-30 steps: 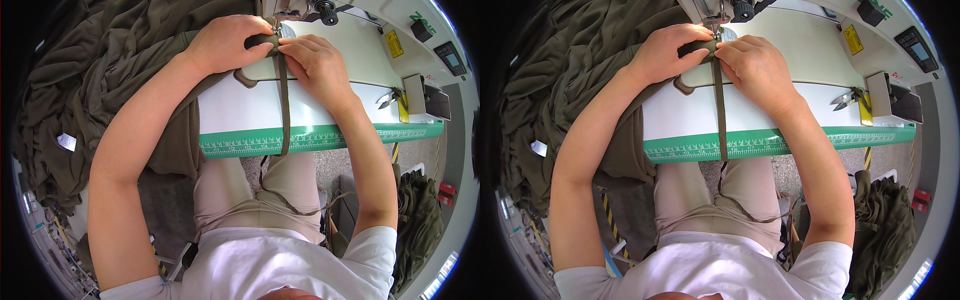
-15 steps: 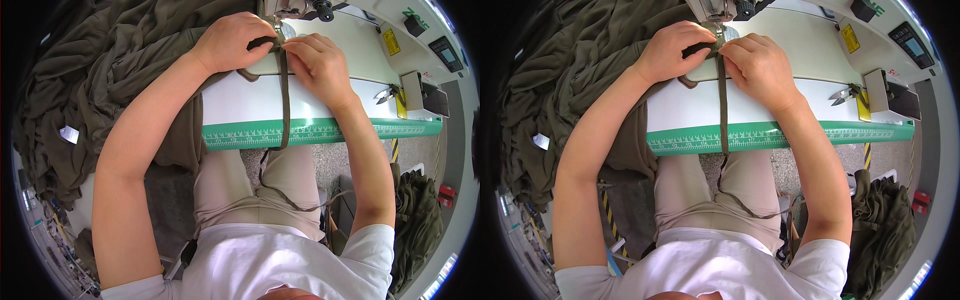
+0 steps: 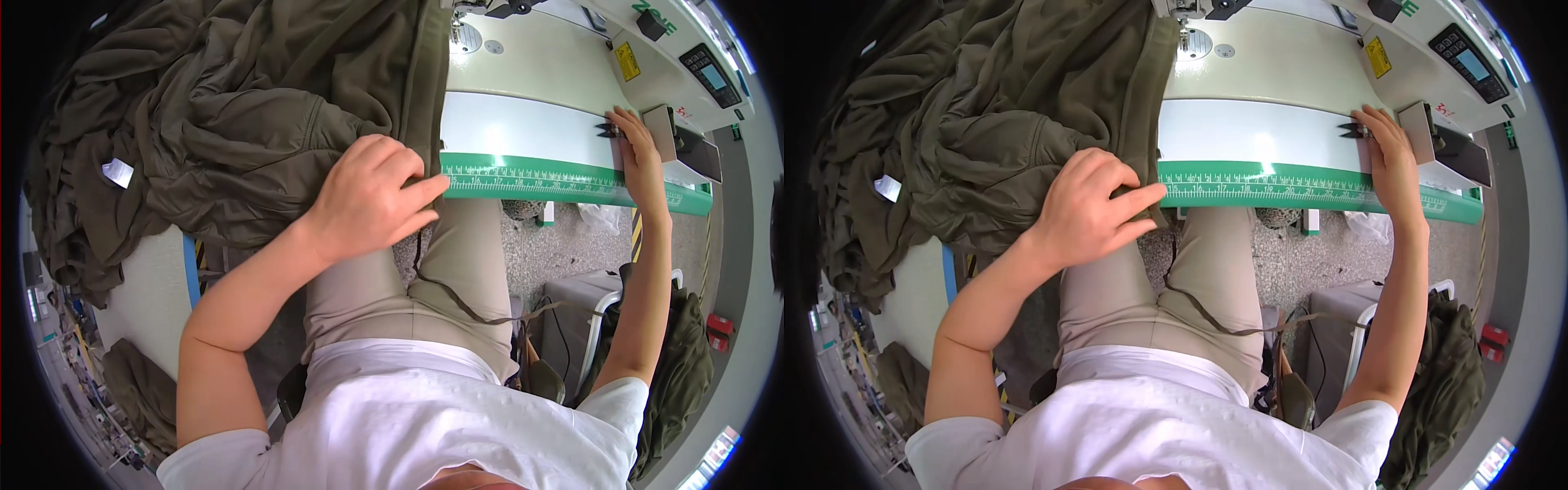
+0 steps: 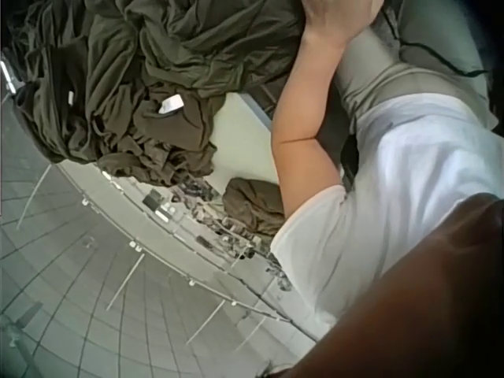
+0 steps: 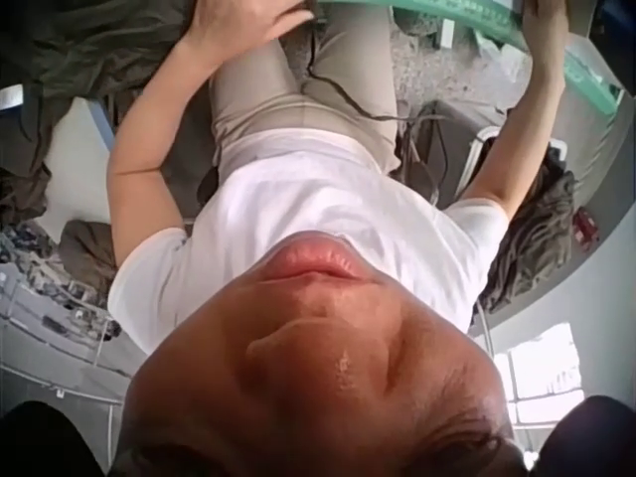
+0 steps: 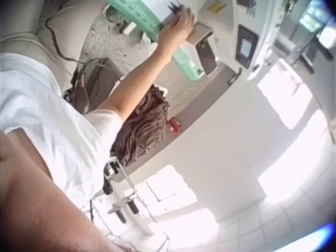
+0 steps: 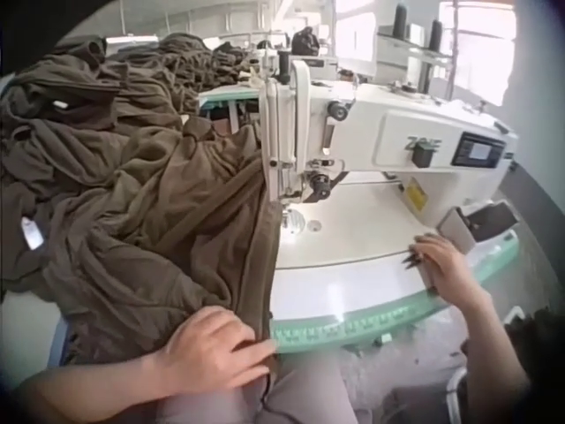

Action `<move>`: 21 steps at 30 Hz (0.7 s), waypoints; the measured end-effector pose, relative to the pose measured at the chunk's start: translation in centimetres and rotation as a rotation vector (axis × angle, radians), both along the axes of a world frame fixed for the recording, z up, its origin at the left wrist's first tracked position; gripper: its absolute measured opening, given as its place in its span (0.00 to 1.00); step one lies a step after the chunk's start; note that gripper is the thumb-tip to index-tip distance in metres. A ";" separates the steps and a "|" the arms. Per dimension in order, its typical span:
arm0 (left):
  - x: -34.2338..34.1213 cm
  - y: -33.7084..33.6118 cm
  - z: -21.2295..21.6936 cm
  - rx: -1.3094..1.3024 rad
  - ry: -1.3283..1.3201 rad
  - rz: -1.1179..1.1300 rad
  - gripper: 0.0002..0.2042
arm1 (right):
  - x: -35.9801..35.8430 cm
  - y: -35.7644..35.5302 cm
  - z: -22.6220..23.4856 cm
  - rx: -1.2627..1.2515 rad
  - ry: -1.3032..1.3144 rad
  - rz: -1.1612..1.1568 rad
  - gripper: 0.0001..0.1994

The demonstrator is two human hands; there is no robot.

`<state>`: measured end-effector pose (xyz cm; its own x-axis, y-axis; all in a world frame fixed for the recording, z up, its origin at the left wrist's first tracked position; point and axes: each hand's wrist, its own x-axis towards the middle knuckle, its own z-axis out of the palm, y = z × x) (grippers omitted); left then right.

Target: Inspecting olive green fabric garments for quality, pulling loose threads, and using a sewing machine for minor adjustments.

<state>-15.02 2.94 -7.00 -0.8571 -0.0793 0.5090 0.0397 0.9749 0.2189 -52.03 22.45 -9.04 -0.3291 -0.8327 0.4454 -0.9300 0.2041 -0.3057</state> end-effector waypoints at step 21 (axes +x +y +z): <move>1.5 4.6 -3.2 0.002 0.172 0.103 0.07 | 17.6 -2.2 1.0 0.018 -0.044 0.346 0.11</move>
